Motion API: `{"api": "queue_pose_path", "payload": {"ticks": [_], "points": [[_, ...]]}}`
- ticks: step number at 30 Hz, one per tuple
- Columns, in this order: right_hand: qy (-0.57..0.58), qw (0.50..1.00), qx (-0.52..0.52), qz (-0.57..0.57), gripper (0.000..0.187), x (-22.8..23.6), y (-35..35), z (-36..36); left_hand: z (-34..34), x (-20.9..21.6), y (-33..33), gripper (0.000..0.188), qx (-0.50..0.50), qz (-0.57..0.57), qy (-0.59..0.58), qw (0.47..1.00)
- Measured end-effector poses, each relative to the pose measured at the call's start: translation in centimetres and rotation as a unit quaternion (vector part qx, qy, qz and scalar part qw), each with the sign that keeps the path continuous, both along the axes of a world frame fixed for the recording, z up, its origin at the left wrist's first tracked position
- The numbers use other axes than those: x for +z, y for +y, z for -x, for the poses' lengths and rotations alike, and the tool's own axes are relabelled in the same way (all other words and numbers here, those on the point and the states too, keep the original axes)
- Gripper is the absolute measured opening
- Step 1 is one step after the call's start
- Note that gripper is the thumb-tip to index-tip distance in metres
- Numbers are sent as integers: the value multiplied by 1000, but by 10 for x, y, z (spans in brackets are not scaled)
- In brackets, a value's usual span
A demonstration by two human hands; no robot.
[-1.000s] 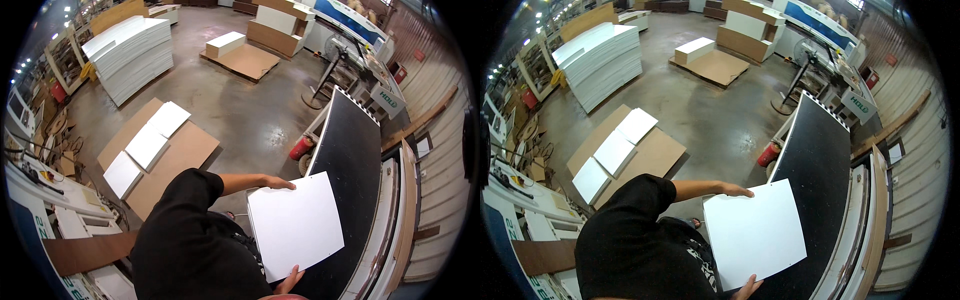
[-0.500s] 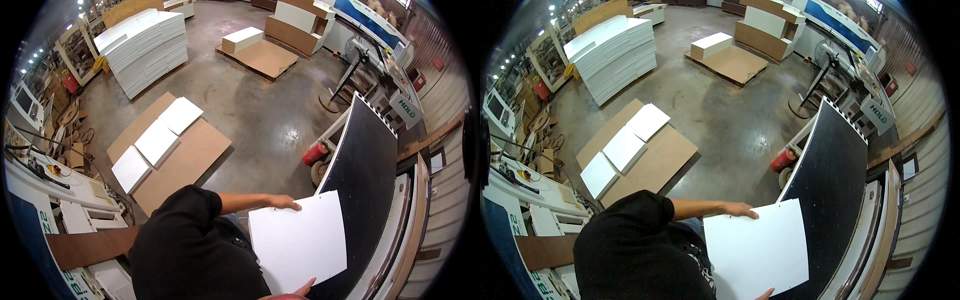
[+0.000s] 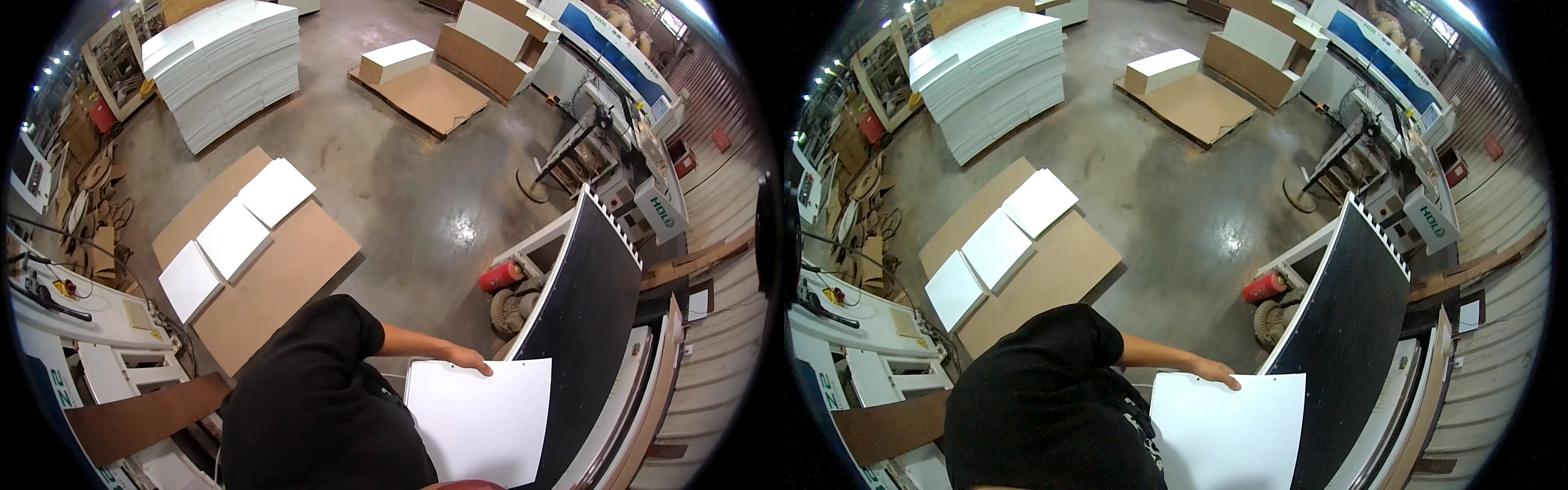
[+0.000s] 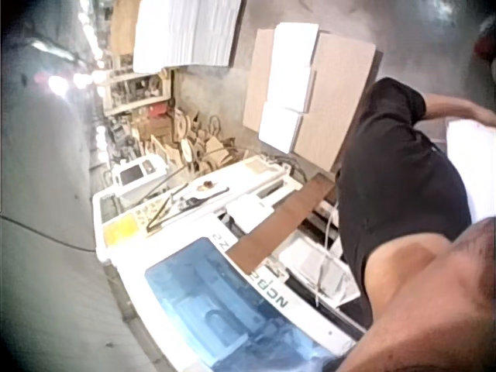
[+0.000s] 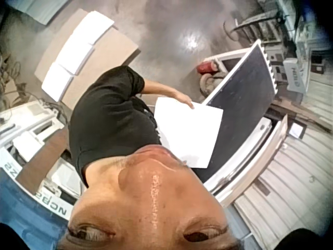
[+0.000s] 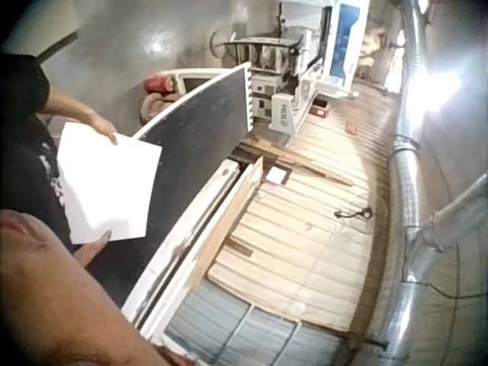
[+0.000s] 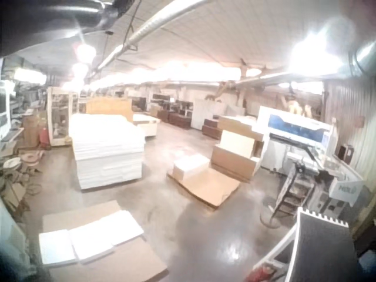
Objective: The person picks up white rectangular panels from a stack and places them onto a machine table. They use a handheld tool to mark or punch holes into the panels while they are positioned on the machine. The person then removes the processed panels and stacks them on a separate pile. The process is repeated for multiple panels.
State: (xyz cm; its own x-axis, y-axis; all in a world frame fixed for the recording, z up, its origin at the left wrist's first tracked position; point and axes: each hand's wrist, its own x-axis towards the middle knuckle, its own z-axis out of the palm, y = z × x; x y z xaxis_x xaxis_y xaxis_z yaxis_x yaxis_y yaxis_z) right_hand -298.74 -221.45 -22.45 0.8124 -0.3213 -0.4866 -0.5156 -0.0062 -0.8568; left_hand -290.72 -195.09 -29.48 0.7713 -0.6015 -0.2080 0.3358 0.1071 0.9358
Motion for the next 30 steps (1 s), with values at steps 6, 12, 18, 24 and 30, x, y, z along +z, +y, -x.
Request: {"api": "queue_pose_path", "payload": {"ticks": [6, 12, 18, 24, 30], "points": [[-13, 1000, 21, -20, 79, 1, 47, -47, -40, -20, 6, 67, -63, 68, -2, 996], [-16, 998, 48, -32, 77, 0, 86, -111, -98, -25, 12, 74, -124, 62, 10, 990], [-17, 997, 70, -41, 75, -11, 122, -196, -194, 2, 27, 88, -140, -146, 95, 975], [-26, 992, 106, -61, 73, -2, 170, -300, -293, -23, 56, 86, -8, -55, 28, 998], [-18, 984, 161, -79, 71, 8, 230, -401, -347, -37, 155, 77, 126, -15, 39, 991]]}}
